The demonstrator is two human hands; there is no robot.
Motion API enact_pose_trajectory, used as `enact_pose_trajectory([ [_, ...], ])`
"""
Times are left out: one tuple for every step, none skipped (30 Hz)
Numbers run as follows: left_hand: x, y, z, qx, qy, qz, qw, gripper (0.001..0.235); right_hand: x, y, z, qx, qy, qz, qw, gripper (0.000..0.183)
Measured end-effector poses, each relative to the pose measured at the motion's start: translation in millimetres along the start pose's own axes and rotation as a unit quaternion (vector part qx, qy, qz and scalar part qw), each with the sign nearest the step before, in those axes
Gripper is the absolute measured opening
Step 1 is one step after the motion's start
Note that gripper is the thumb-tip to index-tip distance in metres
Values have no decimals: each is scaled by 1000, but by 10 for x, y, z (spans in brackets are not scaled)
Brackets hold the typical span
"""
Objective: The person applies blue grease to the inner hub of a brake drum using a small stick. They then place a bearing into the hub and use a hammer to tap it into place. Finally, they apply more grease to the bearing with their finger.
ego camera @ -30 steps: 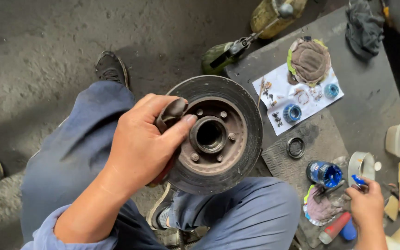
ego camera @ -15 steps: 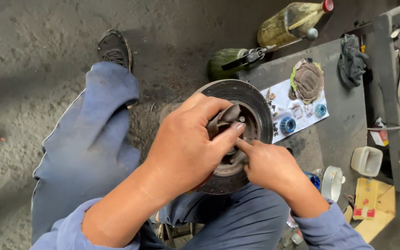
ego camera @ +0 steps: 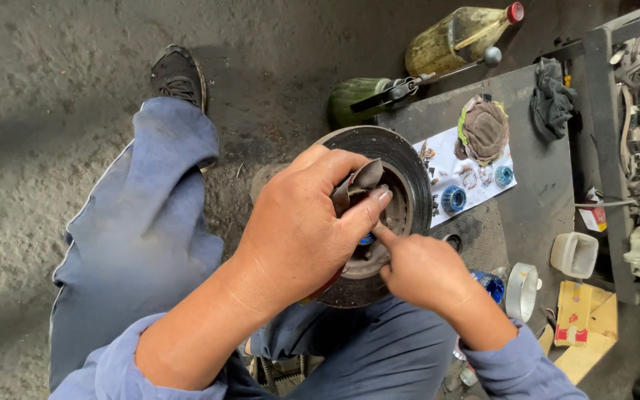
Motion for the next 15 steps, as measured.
enact_pose_trajectory([
  [-12,6,-5,0,1,0,1000,22,26,5,37,-1,1,0,1000,76],
  [-11,9,-3,3,-9,-1,1000,22,84,23,75,10,-20,-57,998,69],
  [-7,12,0,6,-19,-2,1000,22,145,39,112,21,-40,-114,992,62],
  [2,11,-4,6,-19,-4,1000,22,120,26,138,20,-41,-115,992,62],
  [6,11,-8,4,-15,-4,1000,23,97,-18,162,-7,-47,-184,982,65],
  [8,18,1,3,-12,-4,1000,23,70,-46,201,-33,-51,-254,965,69],
  [17,14,5,5,-14,-5,1000,23,81,-61,180,-31,-51,-256,965,69],
  [15,11,-2,3,-11,-11,1000,21,46,-73,156,-30,-14,-205,978,72],
  [7,10,-11,2,-8,-18,1000,20,5,-91,140,-30,24,-153,988,76],
  [19,27,-9,4,-5,-19,1000,20,49,-95,132,-32,25,-155,987,76],
  [20,37,-9,-1,9,-22,1000,21,108,-70,126,-3,15,-139,990,80],
  [26,42,-3,-6,21,-25,999,23,172,-45,118,27,3,-121,992,86],
  [23,40,-11,-5,23,-27,999,23,214,-22,112,25,3,-124,992,86],
  [29,50,-16,2,16,-30,999,23,273,0,115,23,-11,-198,980,84],
  [35,67,-23,9,9,-33,999,23,325,20,115,20,-26,-272,962,82],
])
Point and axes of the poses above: each hand's wrist, its own z-axis away from the middle knuckle, its own y-axis out of the palm, x = y × z, the point moved 5 cm from there along -z, towards the middle knuckle, and after that the axes turned 5 degrees about -x, right-handed, at the moved point
